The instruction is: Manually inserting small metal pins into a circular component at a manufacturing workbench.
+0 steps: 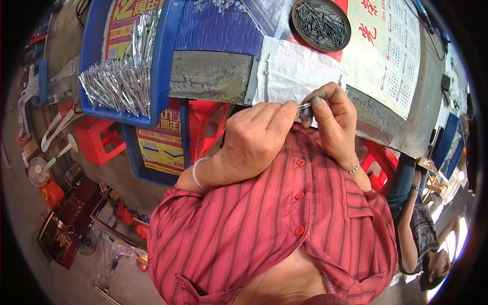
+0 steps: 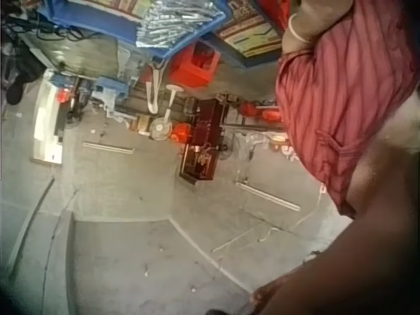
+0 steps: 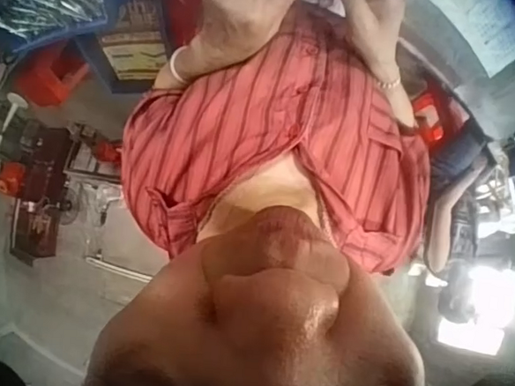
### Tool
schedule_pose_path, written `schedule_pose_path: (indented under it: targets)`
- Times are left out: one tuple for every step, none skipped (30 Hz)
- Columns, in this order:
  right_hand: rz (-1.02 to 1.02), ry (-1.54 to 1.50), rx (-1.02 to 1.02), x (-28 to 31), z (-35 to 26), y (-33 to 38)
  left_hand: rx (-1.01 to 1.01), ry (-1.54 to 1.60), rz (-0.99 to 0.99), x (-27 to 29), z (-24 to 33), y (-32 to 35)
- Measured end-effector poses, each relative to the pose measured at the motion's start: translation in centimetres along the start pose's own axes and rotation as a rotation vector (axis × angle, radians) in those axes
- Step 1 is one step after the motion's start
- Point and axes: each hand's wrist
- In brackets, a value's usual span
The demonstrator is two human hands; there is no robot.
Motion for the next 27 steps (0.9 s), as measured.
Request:
schedule_pose_path:
  targets:
    - [0.002, -0.007, -0.006, 0.0, 0.1, 0.0, -0.020, -0.020, 0.014, -0.1, -0.1, 0.1]
    - [0.004, -0.014, -0.012, 0.0, 0.1, 0.0, -0.023, -0.022, 0.015, -0.2, -0.2, 0.1]
    - [0.003, -0.014, -0.008, 0.0, 0.1, -0.1, -0.024, -0.022, 0.021, -0.3, -0.3, 0.1]
    - [0.003, -0.004, -0.023, -0.1, 0.1, -0.2, -0.023, -0.022, 0.027, -0.3, -0.3, 0.1]
    - [0.003, 0.005, -0.038, -0.1, 0.1, -0.2, -0.025, -0.023, 0.028, -0.2, -0.4, 0.0]
    - [0.003, 0.006, -0.035, -0.2, 0.1, -0.3, -0.017, -0.026, 0.019, -0.1, -0.4, 0.0]
    - [0.005, -0.003, -0.037, -0.2, 0.1, -0.4, -0.010, -0.028, 0.010, -0.1, -0.4, -0.1]
    - [0.007, -0.012, -0.037, -0.3, 0.1, -0.5, -0.012, -0.031, 0.012, 0.0, -0.4, -0.1]
    - [0.005, -0.013, -0.033, -0.3, 0.0, -0.6, 0.001, -0.038, 0.000, 0.1, -0.3, -0.2]
    - [0.012, -0.020, -0.041, -0.4, 0.0, -0.7, 0.011, -0.050, -0.009, 0.3, -0.3, -0.4]
    - [0.018, -0.027, -0.049, -0.5, 0.0, -0.9, 0.004, -0.060, -0.002, 0.5, -0.3, -0.6]
    - [0.023, -0.050, -0.063, -0.4, -0.1, -0.8, 0.030, -0.026, -0.013, 0.6, -0.2, -0.7]
    - [0.022, -0.074, -0.071, -0.2, 0.1, -0.9, 0.051, 0.001, -0.021, 0.7, -0.3, -0.9]
    - [0.019, -0.063, -0.044, 0.2, 0.6, -1.2, 0.087, 0.042, -0.005, 0.9, -0.4, -1.2]
    - [0.024, -0.108, -0.051, 0.3, 0.3, -1.5, 0.069, 0.021, 0.009, 1.2, -1.0, -1.6]
    - [0.027, -0.151, -0.063, 0.2, -0.1, -1.4, 0.107, 0.071, 0.036, 1.4, -1.5, -1.8]
    - [0.042, -0.185, -0.020, 0.1, -0.2, -1.5, 0.143, 0.122, 0.062, 1.7, -2.0, -2.2]
    - [0.051, -0.145, -0.008, 0.3, -0.2, -1.9, 0.188, 0.085, 0.097, 2.1, -2.9, -3.1]
    - [0.070, -0.102, 0.003, 0.7, -0.6, -1.8, 0.180, 0.054, 0.126, 2.3, -4.1, -4.2]
    - [0.072, -0.093, 0.010, 0.9, -0.5, -1.7, 0.179, 0.016, 0.157, 2.4, -5.6, -5.1]
    - [0.078, -0.085, 0.011, 0.9, -0.6, -1.7, 0.193, -0.019, 0.200, 1.9, -7.3, -5.9]
    - [0.084, -0.076, 0.009, 0.9, -0.9, -1.5, 0.173, -0.060, 0.207, 1.8, -8.8, -6.8]
    - [0.068, -0.062, 0.001, 0.8, -1.0, -1.4, 0.155, -0.106, 0.216, 1.7, -10.5, -7.5]
    - [0.055, -0.030, 0.005, 0.6, -1.2, -1.1, 0.130, -0.192, 0.216, 1.4, -12.3, -7.9]
    - [0.045, 0.003, 0.008, 0.5, -1.2, -0.9, 0.130, -0.203, 0.233, 0.8, -13.9, -8.4]
    - [0.045, 0.017, -0.003, 0.3, -1.3, -0.7, 0.085, -0.285, 0.216, 0.6, -15.1, -8.8]
    - [0.037, 0.038, -0.010, 0.2, -1.4, -0.5, 0.043, -0.369, 0.197, 0.2, -16.2, -9.0]
Point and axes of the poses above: each hand's wrist, its own y-axis away from the middle knuckle, its own x-axis out of the back of the hand, z = x × y, and after that the axes turned 1 degree about z, right-handed
